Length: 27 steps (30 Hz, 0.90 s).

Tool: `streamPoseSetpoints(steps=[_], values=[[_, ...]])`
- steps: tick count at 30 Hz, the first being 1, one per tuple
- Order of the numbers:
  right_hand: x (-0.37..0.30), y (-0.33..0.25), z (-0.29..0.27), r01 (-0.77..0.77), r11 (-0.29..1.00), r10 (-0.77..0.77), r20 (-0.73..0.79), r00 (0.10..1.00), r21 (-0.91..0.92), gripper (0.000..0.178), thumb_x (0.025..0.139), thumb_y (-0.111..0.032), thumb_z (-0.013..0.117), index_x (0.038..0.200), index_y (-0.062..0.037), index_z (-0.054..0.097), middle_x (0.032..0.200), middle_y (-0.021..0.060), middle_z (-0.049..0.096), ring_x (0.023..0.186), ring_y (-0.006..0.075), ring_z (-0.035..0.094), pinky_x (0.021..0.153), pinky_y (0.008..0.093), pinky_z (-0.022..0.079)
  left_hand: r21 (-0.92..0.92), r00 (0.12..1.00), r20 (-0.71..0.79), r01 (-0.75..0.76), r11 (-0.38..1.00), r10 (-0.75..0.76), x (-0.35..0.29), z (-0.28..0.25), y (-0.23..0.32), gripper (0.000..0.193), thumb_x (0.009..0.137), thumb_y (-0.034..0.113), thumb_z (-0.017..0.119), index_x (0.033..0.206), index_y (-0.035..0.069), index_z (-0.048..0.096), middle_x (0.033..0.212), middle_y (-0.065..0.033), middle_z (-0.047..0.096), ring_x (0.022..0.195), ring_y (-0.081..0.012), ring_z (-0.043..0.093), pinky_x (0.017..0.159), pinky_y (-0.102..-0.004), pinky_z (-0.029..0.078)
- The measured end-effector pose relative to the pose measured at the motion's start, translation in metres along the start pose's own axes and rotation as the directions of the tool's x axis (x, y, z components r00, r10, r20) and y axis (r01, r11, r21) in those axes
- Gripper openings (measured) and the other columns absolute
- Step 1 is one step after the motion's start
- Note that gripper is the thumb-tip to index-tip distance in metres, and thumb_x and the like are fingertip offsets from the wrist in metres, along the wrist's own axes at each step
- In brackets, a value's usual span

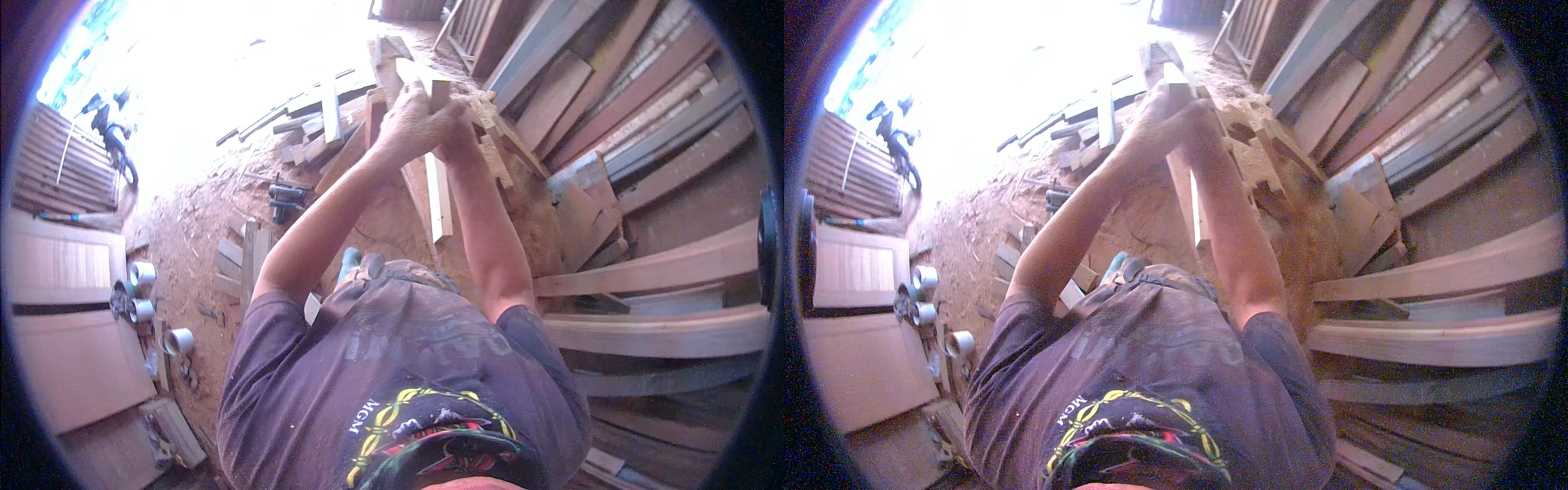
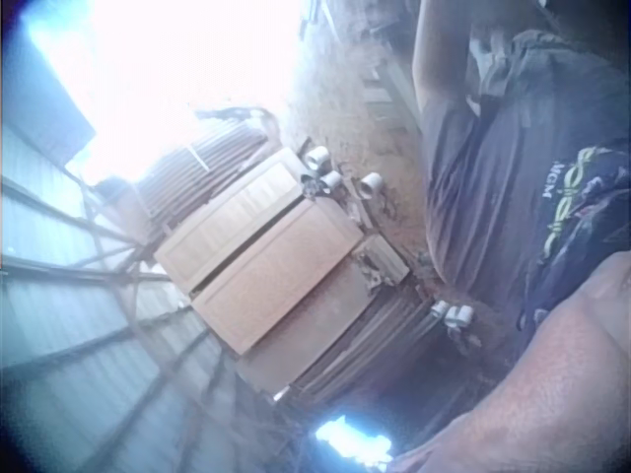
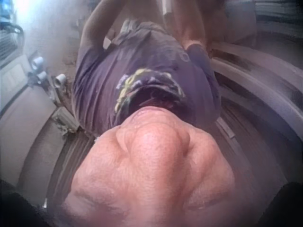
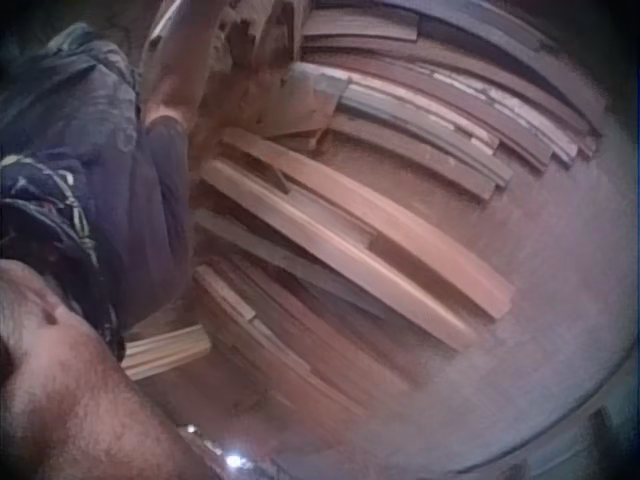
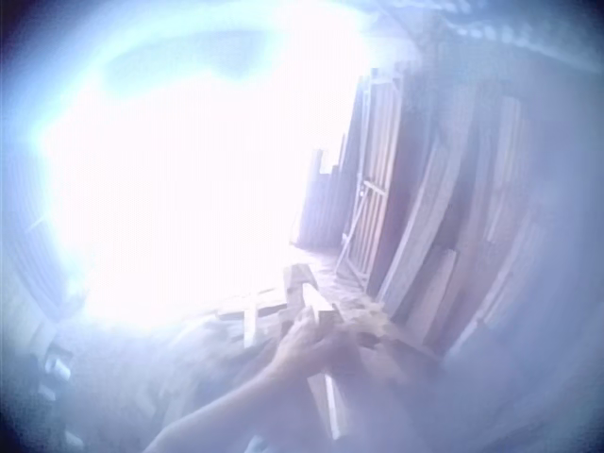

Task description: The person uses a handheld electric sander to smooth the surfaces of several wooden planks. They repeatedly pick up planks, sand them, and place them aside in a pile.

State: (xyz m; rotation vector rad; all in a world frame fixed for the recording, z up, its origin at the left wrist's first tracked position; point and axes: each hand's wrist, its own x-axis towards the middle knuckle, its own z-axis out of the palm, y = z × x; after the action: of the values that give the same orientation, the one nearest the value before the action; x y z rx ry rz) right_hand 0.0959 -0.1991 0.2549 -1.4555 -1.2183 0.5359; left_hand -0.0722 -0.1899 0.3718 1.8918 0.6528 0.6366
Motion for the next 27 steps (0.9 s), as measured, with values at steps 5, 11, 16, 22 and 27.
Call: streamPoseSetpoints(steps=[5, 11, 16, 22, 27], values=[[-0.004, -0.003, 0.01, 0.018, 1.0, -0.018, -0.011, 1.0, -0.001, 0.057, 0.104, -0.036, 0.062, 0.145, 0.002, 0.051, 0.127, 0.02, 0.065, 0.117, 0.0285, 0.067, 0.101, 0.0426, 0.056, -0.006, 0.999, -0.004, 0.036, 0.999, -0.036, -0.005, -0.007, 0.004, 0.083, 0.098, 0.052, 0.066, 0.14, -0.017, 0.046, 0.134, -0.0329, 0.057, 0.13, -0.0429, 0.061, 0.111, -0.0502, 0.049], [-0.006, -0.01, 0.01, 0.039, 0.999, -0.04, -0.02, 0.999, -0.013, 0.059, 0.104, -0.037, 0.063, 0.146, 0.0021, 0.05, 0.127, 0.0209, 0.065, 0.118, 0.0294, 0.067, 0.102, 0.0434, 0.056, 0.043, 1.0, -0.006, 0.002, 0.999, -0.001, 0.003, -0.005, -0.006, 0.081, 0.098, 0.052, 0.065, 0.139, -0.016, 0.047, 0.134, -0.0334, 0.057, 0.129, -0.0409, 0.061, 0.111, -0.0499, 0.049], [-0.008, -0.011, 0.014, 0.059, 0.998, -0.06, -0.026, 0.998, -0.028, 0.061, 0.103, -0.038, 0.064, 0.147, 0.0023, 0.05, 0.128, 0.0216, 0.065, 0.119, 0.0302, 0.066, 0.103, 0.0441, 0.056, 0.0, 1.0, -0.018, 0.022, 1.0, -0.022, -0.001, -0.006, -0.003, 0.077, 0.098, 0.05, 0.066, 0.14, -0.013, 0.051, 0.134, -0.0312, 0.06, 0.126, -0.0395, 0.063, 0.11, -0.0485, 0.049], [-0.012, -0.015, 0.021, 0.069, 0.997, -0.071, -0.036, 0.997, -0.042, 0.063, 0.102, -0.039, 0.065, 0.148, 0.0025, 0.049, 0.128, 0.0225, 0.065, 0.12, 0.0311, 0.066, 0.103, 0.045, 0.055, -0.012, 0.999, -0.041, 0.013, 1.0, -0.013, 0.0, -0.008, -0.009, 0.078, 0.096, 0.05, 0.068, 0.14, -0.013, 0.053, 0.135, -0.0313, 0.061, 0.127, -0.0382, 0.064, 0.109, -0.0466, 0.05], [-0.014, -0.017, 0.026, 0.077, 0.996, -0.08, -0.047, 0.996, -0.055, 0.065, 0.102, -0.039, 0.066, 0.149, 0.0027, 0.048, 0.129, 0.0233, 0.065, 0.121, 0.0318, 0.066, 0.104, 0.0456, 0.055, -0.015, 0.999, -0.034, 0.022, 1.0, -0.023, 0.002, -0.008, -0.012, 0.082, 0.095, 0.053, 0.068, 0.139, -0.014, 0.054, 0.134, -0.0325, 0.062, 0.128, -0.0395, 0.063, 0.111, -0.0469, 0.048]])
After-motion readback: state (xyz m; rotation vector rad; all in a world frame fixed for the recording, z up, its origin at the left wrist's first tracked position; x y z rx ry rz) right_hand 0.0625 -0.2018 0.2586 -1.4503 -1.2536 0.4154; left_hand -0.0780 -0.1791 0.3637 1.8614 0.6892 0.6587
